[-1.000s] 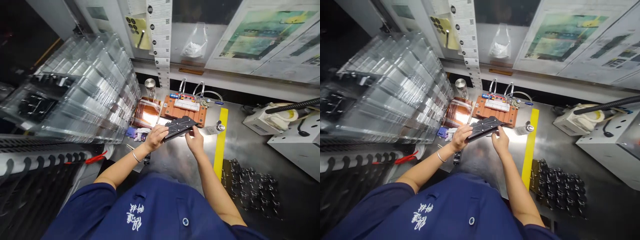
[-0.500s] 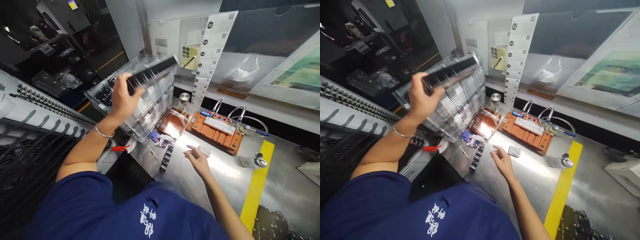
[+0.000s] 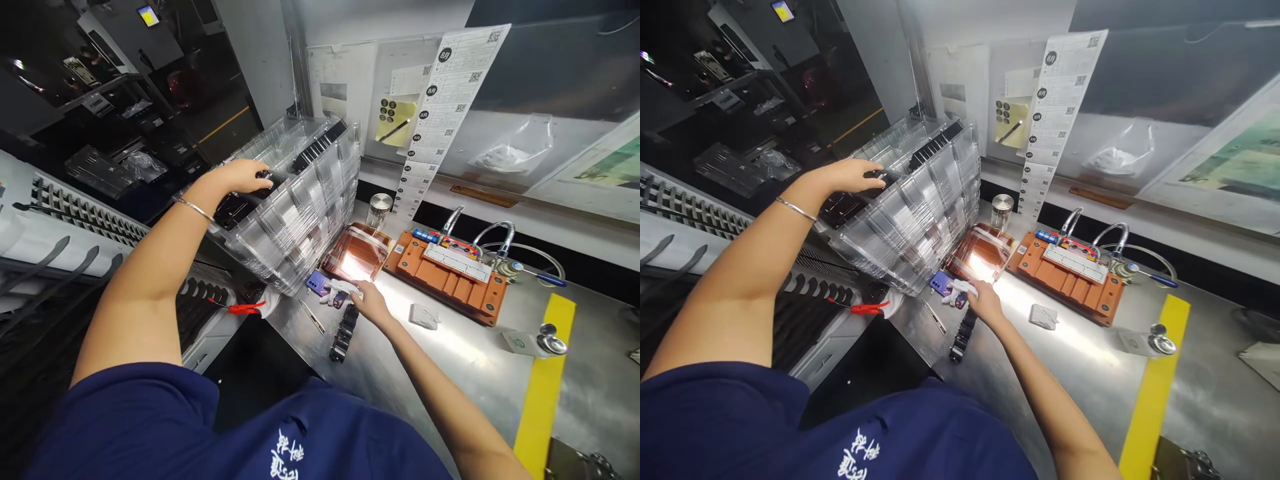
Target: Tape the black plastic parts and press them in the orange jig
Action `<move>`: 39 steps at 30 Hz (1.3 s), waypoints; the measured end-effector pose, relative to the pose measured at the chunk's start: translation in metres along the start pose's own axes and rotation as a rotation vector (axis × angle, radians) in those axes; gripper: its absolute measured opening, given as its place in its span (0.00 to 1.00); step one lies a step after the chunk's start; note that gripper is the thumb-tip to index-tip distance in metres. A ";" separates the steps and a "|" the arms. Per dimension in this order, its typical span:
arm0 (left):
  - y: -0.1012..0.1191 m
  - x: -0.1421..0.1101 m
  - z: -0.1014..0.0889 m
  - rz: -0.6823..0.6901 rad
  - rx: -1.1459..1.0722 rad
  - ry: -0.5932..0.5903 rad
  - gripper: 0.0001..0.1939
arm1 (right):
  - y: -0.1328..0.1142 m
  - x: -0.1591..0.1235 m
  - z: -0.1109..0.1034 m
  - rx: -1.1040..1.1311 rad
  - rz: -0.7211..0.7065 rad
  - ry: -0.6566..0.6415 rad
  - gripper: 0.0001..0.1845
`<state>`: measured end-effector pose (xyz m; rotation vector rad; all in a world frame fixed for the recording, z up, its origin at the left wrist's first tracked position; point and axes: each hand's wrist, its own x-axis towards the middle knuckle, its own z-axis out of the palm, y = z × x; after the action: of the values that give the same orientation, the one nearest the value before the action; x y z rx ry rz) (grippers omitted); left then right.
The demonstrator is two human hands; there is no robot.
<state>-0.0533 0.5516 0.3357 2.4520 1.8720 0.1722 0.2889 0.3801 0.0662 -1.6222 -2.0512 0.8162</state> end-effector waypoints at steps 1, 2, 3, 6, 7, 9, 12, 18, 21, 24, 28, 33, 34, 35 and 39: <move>-0.003 -0.009 -0.002 -0.029 0.049 -0.003 0.28 | 0.000 0.009 0.005 -0.067 0.001 0.032 0.18; -0.004 -0.017 -0.003 -0.057 0.090 0.017 0.28 | 0.001 0.019 0.010 -0.128 0.005 0.054 0.20; -0.003 -0.024 -0.002 -0.089 0.123 0.050 0.27 | 0.000 0.027 0.015 -0.183 0.012 0.065 0.22; 0.006 -0.045 0.004 -0.212 0.173 0.065 0.26 | 0.001 0.045 0.029 -0.339 0.046 0.022 0.29; 0.012 -0.054 0.004 -0.219 0.169 0.062 0.26 | 0.001 0.048 0.034 -0.387 0.054 -0.012 0.30; 0.028 -0.079 0.002 -0.124 0.120 0.159 0.24 | 0.004 0.050 0.041 -0.465 0.057 -0.068 0.29; 0.063 -0.131 0.000 0.192 -0.120 0.504 0.19 | 0.009 0.046 0.045 -0.512 0.018 -0.078 0.20; 0.133 -0.165 0.113 0.161 -0.949 -0.206 0.11 | 0.011 0.043 0.038 -0.346 0.061 -0.047 0.17; 0.146 -0.125 0.200 -0.498 -1.199 -0.352 0.17 | 0.014 0.044 0.035 -0.312 0.114 -0.014 0.15; 0.151 -0.087 0.253 -0.874 -1.352 -0.364 0.17 | 0.020 0.047 0.032 -0.269 0.146 0.014 0.12; 0.154 -0.066 0.272 -1.000 -1.334 -0.386 0.23 | 0.027 0.046 0.028 -0.157 0.119 0.062 0.08; 0.158 -0.060 0.282 -0.844 -1.507 -0.354 0.08 | 0.030 0.035 0.015 0.104 -0.026 0.115 0.09; 0.160 -0.059 0.284 -0.797 -1.525 -0.314 0.07 | 0.028 0.032 0.012 0.133 -0.037 0.107 0.09; 0.162 -0.058 0.286 -0.743 -1.525 -0.281 0.09 | 0.026 0.031 0.008 0.157 -0.041 0.114 0.09; 0.175 -0.062 0.280 -0.363 -1.359 -0.233 0.11 | 0.005 0.032 -0.007 0.187 0.010 0.292 0.15</move>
<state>0.1321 0.4527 0.0734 1.1397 1.2874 0.7699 0.2893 0.4129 0.0670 -1.5466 -1.7144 0.7046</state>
